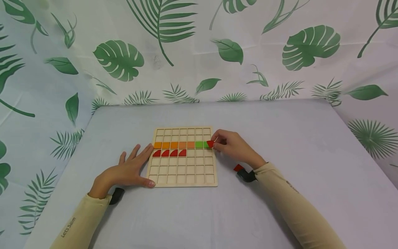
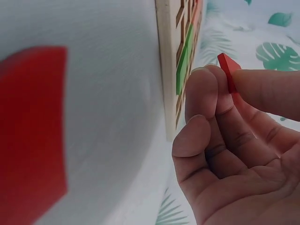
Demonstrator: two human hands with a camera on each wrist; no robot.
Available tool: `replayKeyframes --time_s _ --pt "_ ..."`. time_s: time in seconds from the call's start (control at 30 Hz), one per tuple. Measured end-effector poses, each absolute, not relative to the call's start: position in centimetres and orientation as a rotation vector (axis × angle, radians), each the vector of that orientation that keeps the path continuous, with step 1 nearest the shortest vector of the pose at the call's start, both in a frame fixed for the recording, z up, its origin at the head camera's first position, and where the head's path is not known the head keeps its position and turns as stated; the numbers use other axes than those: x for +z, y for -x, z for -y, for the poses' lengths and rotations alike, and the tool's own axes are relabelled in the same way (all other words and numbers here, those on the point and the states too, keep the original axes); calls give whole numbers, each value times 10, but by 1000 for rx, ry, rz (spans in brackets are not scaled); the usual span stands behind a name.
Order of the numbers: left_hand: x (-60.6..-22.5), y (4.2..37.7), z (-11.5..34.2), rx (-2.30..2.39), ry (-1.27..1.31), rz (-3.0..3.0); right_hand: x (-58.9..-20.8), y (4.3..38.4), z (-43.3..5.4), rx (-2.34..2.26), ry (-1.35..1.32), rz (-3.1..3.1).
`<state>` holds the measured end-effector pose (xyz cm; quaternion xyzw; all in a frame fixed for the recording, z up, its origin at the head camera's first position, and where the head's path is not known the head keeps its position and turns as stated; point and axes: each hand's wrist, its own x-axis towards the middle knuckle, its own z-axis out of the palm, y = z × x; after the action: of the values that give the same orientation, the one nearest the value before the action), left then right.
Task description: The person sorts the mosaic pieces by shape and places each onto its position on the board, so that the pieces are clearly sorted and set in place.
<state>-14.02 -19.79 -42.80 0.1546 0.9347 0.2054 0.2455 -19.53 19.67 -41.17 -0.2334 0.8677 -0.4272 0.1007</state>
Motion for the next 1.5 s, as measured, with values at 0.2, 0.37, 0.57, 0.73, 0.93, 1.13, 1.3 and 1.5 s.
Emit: replayKeyframes --time_s 0.2,0.37,0.57,0.73,0.93,1.13,1.3,1.5 --pt "-428 141 197 569 -422 -2542 -410 198 -191 -1236 708 -2559" --pt "-428 141 197 561 -413 -2542 -410 200 -185 -1213 724 -2562" --pt "-428 141 197 569 -409 -2542 -407 203 -178 -1207 777 -2564" --pt "-427 141 197 581 -406 -2540 -403 204 -171 -1188 818 -2564" --pt "-426 139 197 575 -407 -2543 -400 205 -162 -1199 862 -2524" --pt "-426 139 197 572 -408 -2547 -399 207 -155 -1185 906 -2519" --pt "-426 139 197 561 -397 -2551 -398 209 -146 -1142 981 -2540" --pt "-426 140 196 545 -401 -2558 -400 211 -138 -1112 1067 -2530"
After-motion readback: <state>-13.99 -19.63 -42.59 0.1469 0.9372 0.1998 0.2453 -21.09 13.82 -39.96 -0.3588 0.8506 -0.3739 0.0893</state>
